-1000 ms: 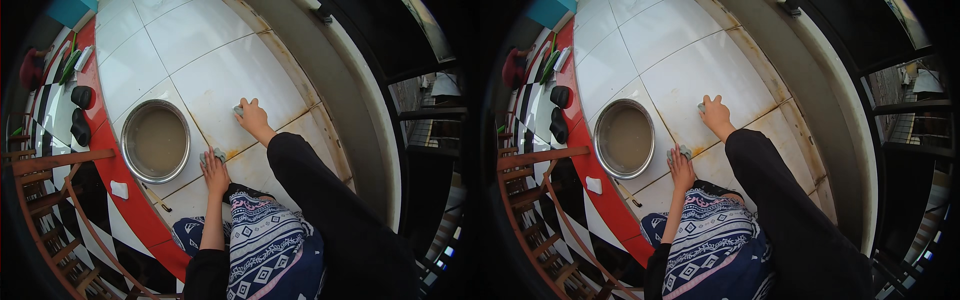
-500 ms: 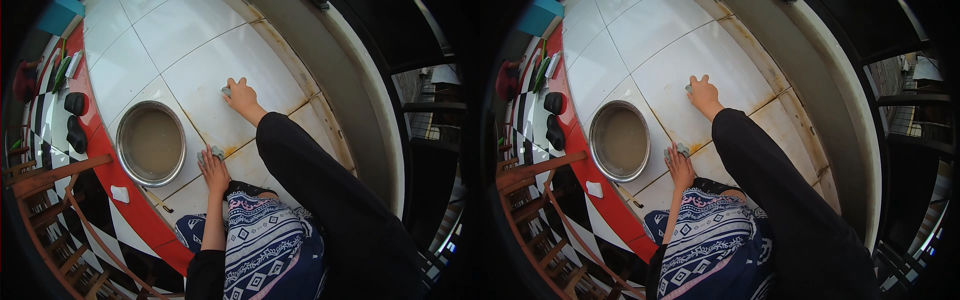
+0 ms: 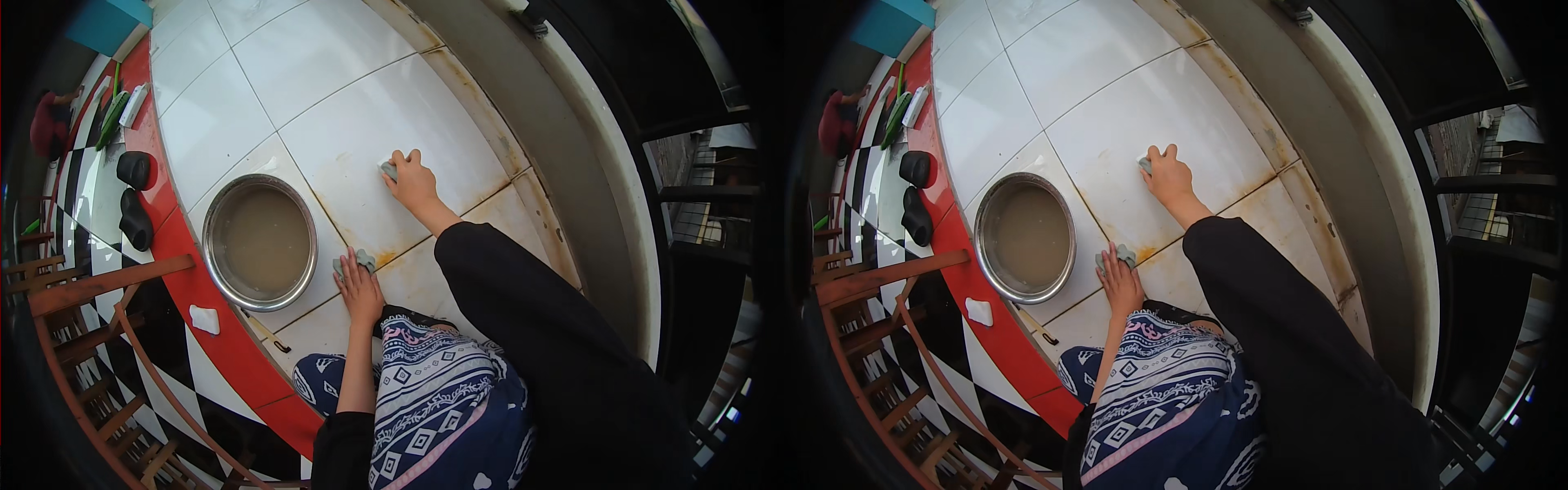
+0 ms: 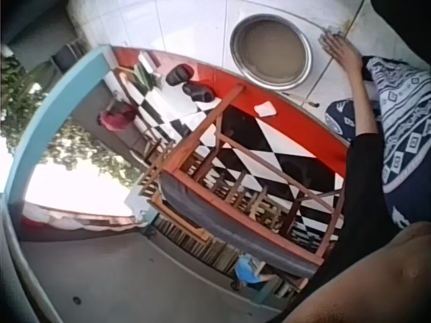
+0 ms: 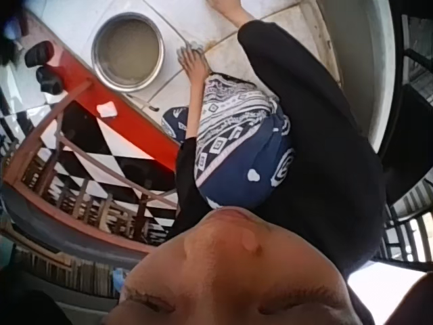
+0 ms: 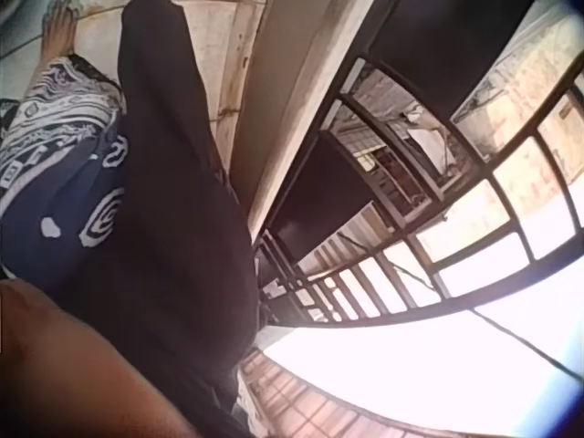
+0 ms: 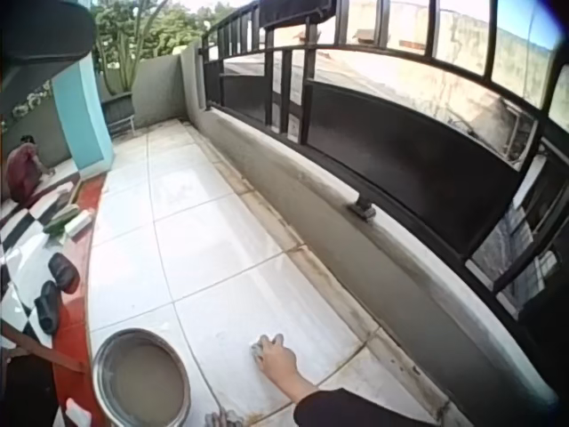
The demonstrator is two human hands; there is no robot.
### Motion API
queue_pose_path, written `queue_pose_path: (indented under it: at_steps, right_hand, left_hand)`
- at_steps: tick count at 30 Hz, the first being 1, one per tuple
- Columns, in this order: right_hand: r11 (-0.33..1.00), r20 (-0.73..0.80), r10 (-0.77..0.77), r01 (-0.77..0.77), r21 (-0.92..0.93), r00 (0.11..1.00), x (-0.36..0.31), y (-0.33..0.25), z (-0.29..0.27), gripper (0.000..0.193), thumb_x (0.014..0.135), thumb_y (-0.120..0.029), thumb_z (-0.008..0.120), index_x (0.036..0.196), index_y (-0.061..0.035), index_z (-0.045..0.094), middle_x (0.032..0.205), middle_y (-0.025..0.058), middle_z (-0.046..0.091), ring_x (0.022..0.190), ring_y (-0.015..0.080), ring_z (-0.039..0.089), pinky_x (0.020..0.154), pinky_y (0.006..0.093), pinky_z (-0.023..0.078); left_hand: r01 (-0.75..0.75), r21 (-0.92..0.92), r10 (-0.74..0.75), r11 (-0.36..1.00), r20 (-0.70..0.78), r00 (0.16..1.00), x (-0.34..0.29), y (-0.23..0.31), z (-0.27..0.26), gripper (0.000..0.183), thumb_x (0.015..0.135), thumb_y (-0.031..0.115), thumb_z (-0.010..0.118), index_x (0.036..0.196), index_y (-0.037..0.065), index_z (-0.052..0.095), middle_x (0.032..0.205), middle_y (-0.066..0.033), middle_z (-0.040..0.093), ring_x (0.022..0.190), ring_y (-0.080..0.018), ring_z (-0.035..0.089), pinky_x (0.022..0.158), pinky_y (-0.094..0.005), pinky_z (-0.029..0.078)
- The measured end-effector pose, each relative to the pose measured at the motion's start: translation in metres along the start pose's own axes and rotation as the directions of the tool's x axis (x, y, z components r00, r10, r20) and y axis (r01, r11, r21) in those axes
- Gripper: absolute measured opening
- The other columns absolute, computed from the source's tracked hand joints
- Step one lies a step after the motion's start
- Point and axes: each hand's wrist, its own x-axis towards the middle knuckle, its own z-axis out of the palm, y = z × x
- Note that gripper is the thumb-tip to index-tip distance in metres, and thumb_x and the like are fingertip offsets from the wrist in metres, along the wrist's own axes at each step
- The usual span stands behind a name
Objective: The person scrubs the white floor tiles using a cloth and a sponge, periodically rinsing the tools in a metal basin filled with water.
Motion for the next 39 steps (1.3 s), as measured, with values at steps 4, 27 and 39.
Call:
queue_pose_path:
  at_steps: [4, 27, 39]
  right_hand:
    - [0.999, 0.098, 0.030, -0.027, -0.037, 0.995, 0.014, -0.001, -0.005, 0.033, 0.079, -0.026, 0.070, 0.102, -0.0106, 0.052, 0.094, 0.0171, 0.050, 0.059, 0.0304, 0.061, 0.053, 0.0371, 0.053]
    - [0.989, 0.097, 0.057, -0.070, 0.131, 0.994, -0.038, 0.047, -0.055, 0.037, 0.079, -0.031, 0.071, 0.104, -0.0096, 0.054, 0.102, 0.0143, 0.054, 0.080, 0.0331, 0.064, 0.068, 0.0401, 0.053]
    - [-0.314, 0.792, 0.154, -0.731, 0.607, 0.591, -0.072, 0.082, -0.052, 0.040, 0.089, -0.037, 0.060, 0.112, -0.0058, 0.052, 0.108, 0.0103, 0.055, 0.079, 0.0164, 0.058, 0.046, 0.0257, 0.048]
  left_hand:
    - [-0.022, -0.002, 0.022, 1.000, 0.005, 1.000, 0.002, -0.004, 0.001, 0.036, 0.091, 0.016, 0.049, 0.118, -0.007, 0.046, 0.155, -0.0124, 0.014, 0.143, -0.0337, 0.009, 0.112, -0.0556, 0.010]
    - [0.024, -0.005, -0.023, 1.000, 0.088, 0.996, 0.000, -0.001, -0.004, 0.040, 0.092, 0.020, 0.047, 0.122, -0.006, 0.046, 0.156, -0.0118, 0.011, 0.144, -0.0326, 0.006, 0.112, -0.0558, 0.009]
    - [-0.003, -0.040, 0.005, 0.999, 0.065, 0.998, -0.002, -0.003, -0.002, 0.034, 0.093, 0.018, 0.045, 0.116, -0.007, 0.046, 0.156, -0.0129, 0.010, 0.144, -0.0347, 0.006, 0.112, -0.0556, 0.007]
